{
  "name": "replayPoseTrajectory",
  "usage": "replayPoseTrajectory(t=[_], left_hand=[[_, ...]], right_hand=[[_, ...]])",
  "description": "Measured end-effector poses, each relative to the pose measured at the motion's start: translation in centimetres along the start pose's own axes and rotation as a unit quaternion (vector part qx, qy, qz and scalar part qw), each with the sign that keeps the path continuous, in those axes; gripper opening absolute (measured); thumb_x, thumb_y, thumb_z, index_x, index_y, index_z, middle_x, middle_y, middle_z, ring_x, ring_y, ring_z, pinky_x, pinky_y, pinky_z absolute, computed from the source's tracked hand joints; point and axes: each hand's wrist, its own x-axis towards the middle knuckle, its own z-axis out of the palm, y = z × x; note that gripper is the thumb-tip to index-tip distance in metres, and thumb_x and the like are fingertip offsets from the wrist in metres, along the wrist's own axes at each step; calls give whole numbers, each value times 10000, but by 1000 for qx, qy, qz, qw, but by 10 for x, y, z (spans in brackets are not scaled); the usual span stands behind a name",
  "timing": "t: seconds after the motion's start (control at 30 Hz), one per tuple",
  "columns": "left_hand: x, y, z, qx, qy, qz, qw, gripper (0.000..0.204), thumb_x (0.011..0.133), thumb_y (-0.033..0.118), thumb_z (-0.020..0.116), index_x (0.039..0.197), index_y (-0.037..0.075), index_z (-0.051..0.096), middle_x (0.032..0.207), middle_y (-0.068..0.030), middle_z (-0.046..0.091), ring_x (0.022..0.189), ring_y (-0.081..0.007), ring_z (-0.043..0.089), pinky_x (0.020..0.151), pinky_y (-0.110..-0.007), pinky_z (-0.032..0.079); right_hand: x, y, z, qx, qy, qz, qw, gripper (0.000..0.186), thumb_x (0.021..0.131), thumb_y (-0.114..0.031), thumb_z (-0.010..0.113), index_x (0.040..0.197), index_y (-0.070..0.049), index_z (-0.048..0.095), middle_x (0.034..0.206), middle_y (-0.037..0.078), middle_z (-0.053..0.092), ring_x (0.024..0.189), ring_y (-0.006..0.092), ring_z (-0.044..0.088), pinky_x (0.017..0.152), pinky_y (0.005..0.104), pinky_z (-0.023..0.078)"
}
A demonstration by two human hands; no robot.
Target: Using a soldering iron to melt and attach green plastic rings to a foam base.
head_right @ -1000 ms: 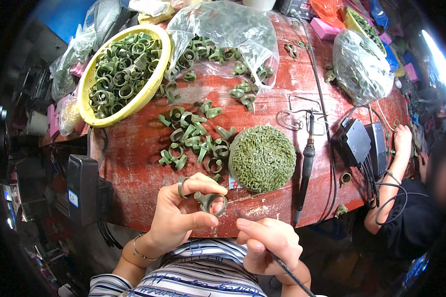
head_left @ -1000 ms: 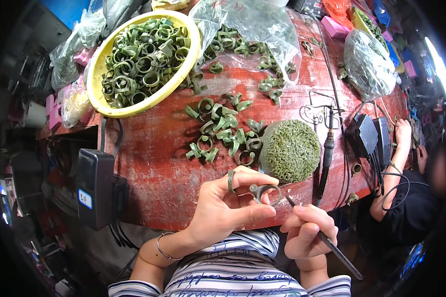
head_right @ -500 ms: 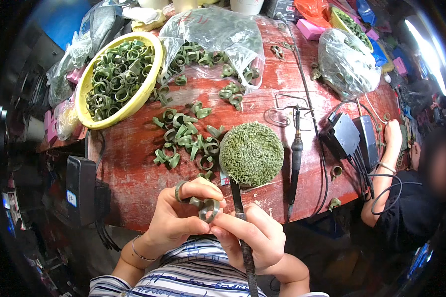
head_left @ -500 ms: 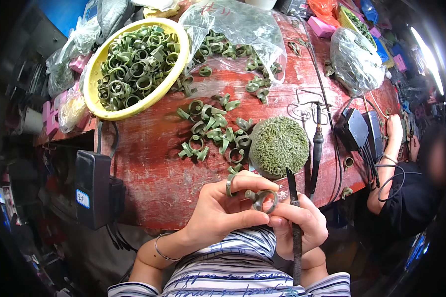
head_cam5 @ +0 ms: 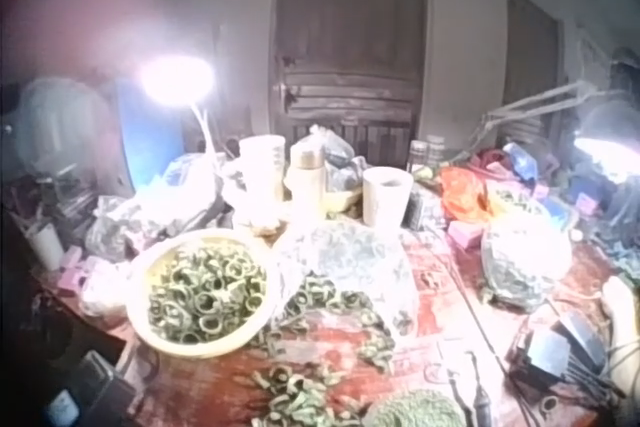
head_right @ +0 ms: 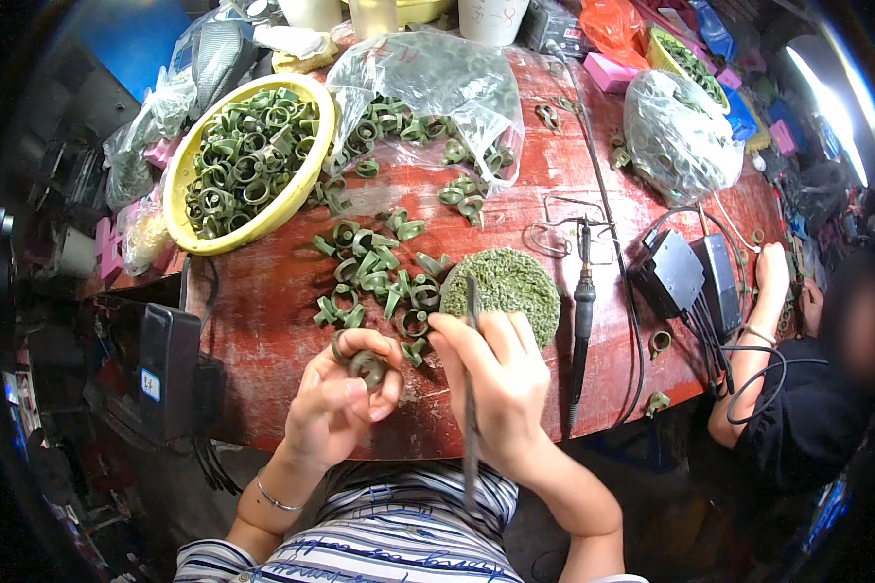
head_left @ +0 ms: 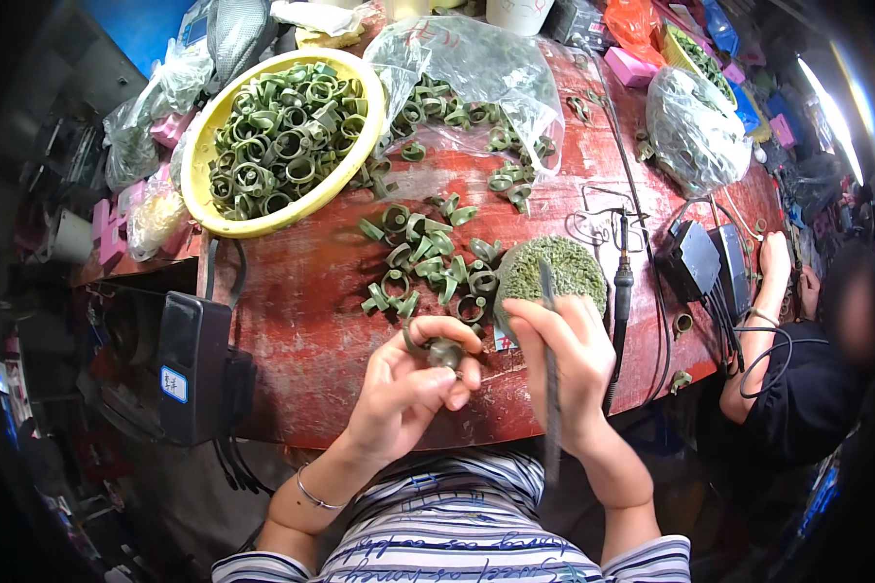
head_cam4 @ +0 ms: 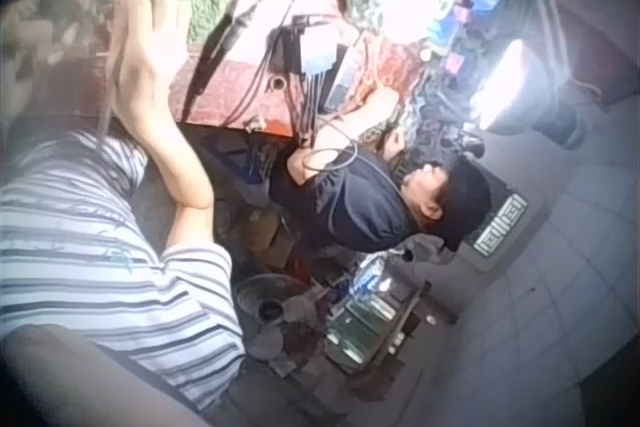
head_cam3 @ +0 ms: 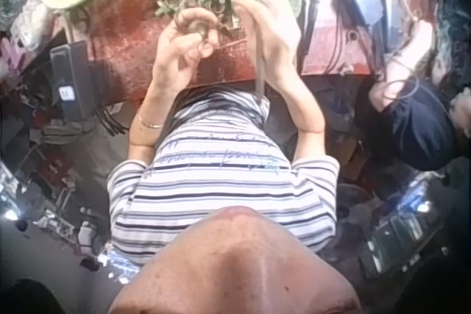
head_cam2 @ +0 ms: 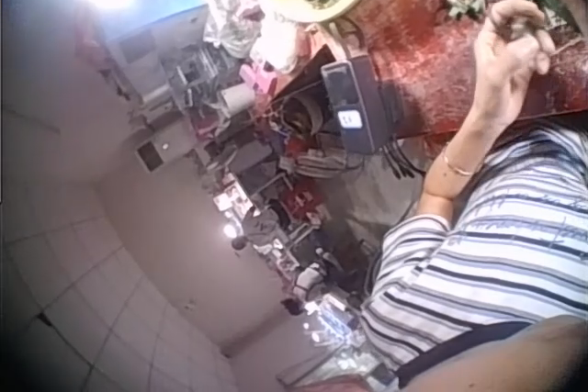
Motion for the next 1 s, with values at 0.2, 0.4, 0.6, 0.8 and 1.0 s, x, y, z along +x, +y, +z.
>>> replayPoseTrajectory(t=[0.2, 0.4, 0.6, 0.8, 1.0], left_hand=[[0, 4, -8, 13, 108, 12, 994, 82, 806, 13, 586, 887, 14, 577, 772, -29, 549, 621, -65, 480, 473, -167, 338], [0, 3, -10, 29, 117, -23, 992, 59, 820, 52, 574, 873, 29, 582, 621, 3, 475, 537, -38, 412, 410, -146, 273], [2, 3, -8, 25, 118, -27, 992, 91, 810, 43, 595, 900, 30, 590, 652, 20, 486, 584, -51, 446, 454, -147, 295], [3, 5, -2, 63, 155, -7, 986, 179, 843, 76, 593, 1010, 12, 598, 726, 2, 557, 607, -43, 475, 502, -169, 342], [4, 3, 0, 92, 119, -8, 989, 274, 869, 131, 576, 1124, 32, 572, 820, -22, 605, 640, -48, 513, 544, -172, 382]], right_hand=[[14, -3, 31, -137, -42, -23, 989, 177, 681, -140, 691, 791, -51, 584, 749, 92, 455, 761, 265, 458, 615, 342, 410], [25, 4, 32, -204, -66, -39, 976, 236, 643, -31, 592, 876, 4, 577, 799, 141, 485, 836, 296, 472, 717, 358, 416], [28, 9, 36, -191, -76, -39, 978, 220, 633, -21, 591, 852, -4, 594, 801, 134, 486, 834, 291, 469, 724, 355, 414], [30, -4, 18, -55, 8, -43, 998, 241, 623, -1, 684, 852, -47, 623, 764, 81, 482, 778, 261, 458, 677, 343, 407], [27, -20, 1, -4, 14, -78, 997, 312, 581, 21, 698, 879, -53, 643, 725, 65, 470, 713, 247, 468, 595, 327, 407]])
